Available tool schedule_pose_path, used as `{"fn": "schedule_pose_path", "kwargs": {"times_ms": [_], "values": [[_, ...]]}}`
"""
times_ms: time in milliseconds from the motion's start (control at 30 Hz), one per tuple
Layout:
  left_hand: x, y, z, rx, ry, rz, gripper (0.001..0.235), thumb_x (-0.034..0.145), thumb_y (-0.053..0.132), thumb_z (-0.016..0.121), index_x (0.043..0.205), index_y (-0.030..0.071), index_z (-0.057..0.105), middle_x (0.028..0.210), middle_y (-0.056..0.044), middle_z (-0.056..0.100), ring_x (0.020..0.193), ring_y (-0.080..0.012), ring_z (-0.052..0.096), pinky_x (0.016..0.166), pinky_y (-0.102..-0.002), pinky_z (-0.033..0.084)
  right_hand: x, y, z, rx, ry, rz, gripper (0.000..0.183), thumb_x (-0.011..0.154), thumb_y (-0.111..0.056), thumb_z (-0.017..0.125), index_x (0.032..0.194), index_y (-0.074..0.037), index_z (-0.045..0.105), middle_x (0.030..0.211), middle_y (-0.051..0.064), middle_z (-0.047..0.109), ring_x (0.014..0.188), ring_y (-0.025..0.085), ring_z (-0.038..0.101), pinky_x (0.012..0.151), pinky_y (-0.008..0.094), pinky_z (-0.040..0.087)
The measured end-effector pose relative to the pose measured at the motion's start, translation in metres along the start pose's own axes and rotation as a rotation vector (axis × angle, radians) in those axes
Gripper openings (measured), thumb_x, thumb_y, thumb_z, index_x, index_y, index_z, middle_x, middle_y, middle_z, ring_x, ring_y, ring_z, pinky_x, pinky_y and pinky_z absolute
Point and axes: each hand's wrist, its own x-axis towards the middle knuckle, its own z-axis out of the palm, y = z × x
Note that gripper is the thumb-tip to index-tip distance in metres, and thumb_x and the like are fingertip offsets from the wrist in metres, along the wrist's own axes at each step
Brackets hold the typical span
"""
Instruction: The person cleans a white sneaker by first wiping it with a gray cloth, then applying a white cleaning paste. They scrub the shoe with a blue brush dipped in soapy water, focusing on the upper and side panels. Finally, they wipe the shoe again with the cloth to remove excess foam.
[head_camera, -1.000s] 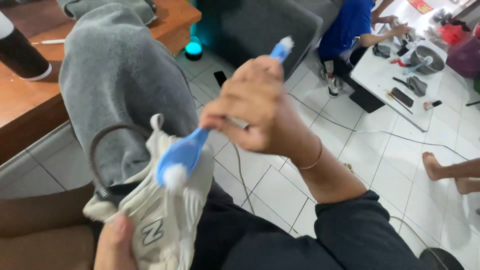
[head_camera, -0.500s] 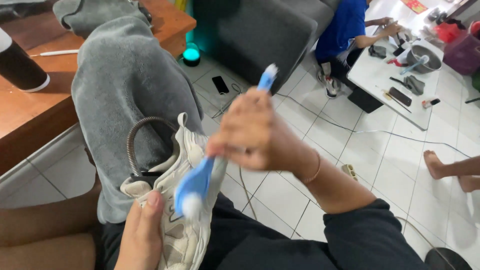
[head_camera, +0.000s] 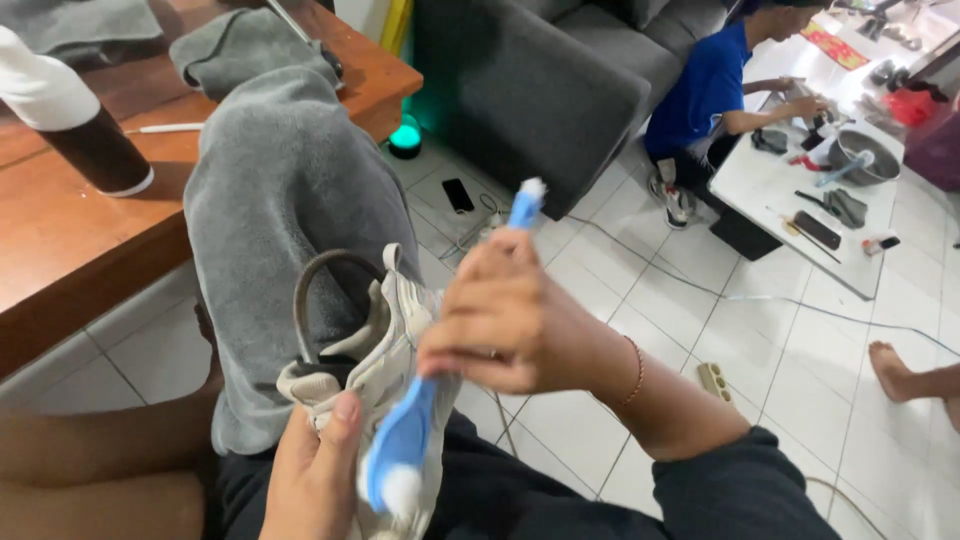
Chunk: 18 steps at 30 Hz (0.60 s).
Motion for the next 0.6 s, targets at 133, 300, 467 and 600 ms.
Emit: {"fn": "schedule_pose_path", "kwargs": {"times_ms": [133, 300, 467, 600], "values": [[-0.005, 0.013, -0.003, 0.057, -0.03, 0.054, 0.059, 0.091, 0.051, 0.046, 0.123, 0.008, 0.071, 0.123, -0.005, 0.074, 0.123, -0.0141, 0.062, 0.105, -0.034, 0.043, -0.007, 0.021, 0.0, 0.042, -0.059, -0.068, 0.014, 0.102, -0.029, 0.066, 0.093, -0.022, 0.073, 0.083, -0.006, 0.064, 0.087, 0.018, 0.051, 0.089, 0.038, 0.025], [-0.001, 0.019, -0.004, -0.014, -0.016, 0.004, 0.061, 0.087, 0.051, 0.049, 0.124, 0.008, 0.073, 0.127, -0.004, 0.076, 0.127, -0.012, 0.061, 0.11, -0.031, 0.041, 0.002, 0.007, 0.001, -0.08, 0.02, -0.038, 0.014, 0.101, -0.022, 0.062, 0.093, -0.027, 0.072, 0.079, -0.007, 0.062, 0.086, 0.021, 0.054, 0.087, 0.043, 0.025], [-0.005, 0.015, -0.009, 0.061, -0.016, 0.043, 0.06, 0.093, 0.049, 0.042, 0.13, 0.01, 0.069, 0.135, -0.005, 0.071, 0.134, -0.0148, 0.057, 0.112, -0.034, 0.039, -0.003, 0.048, -0.005, -0.16, 0.051, -0.026, 0.014, 0.101, -0.025, 0.069, 0.092, -0.02, 0.078, 0.084, -0.007, 0.069, 0.087, 0.017, 0.051, 0.087, 0.038, 0.025], [0.008, -0.017, -0.01, 0.067, 0.028, -0.026, 0.045, 0.095, 0.047, 0.052, 0.093, 0.004, 0.067, 0.094, -0.004, 0.067, 0.097, -0.0142, 0.059, 0.091, -0.032, 0.044, -0.001, 0.012, 0.011, -0.044, 0.074, -0.11, 0.014, 0.101, -0.021, 0.061, 0.096, -0.027, 0.072, 0.075, -0.005, 0.066, 0.083, 0.018, 0.057, 0.09, 0.042, 0.027]]}}
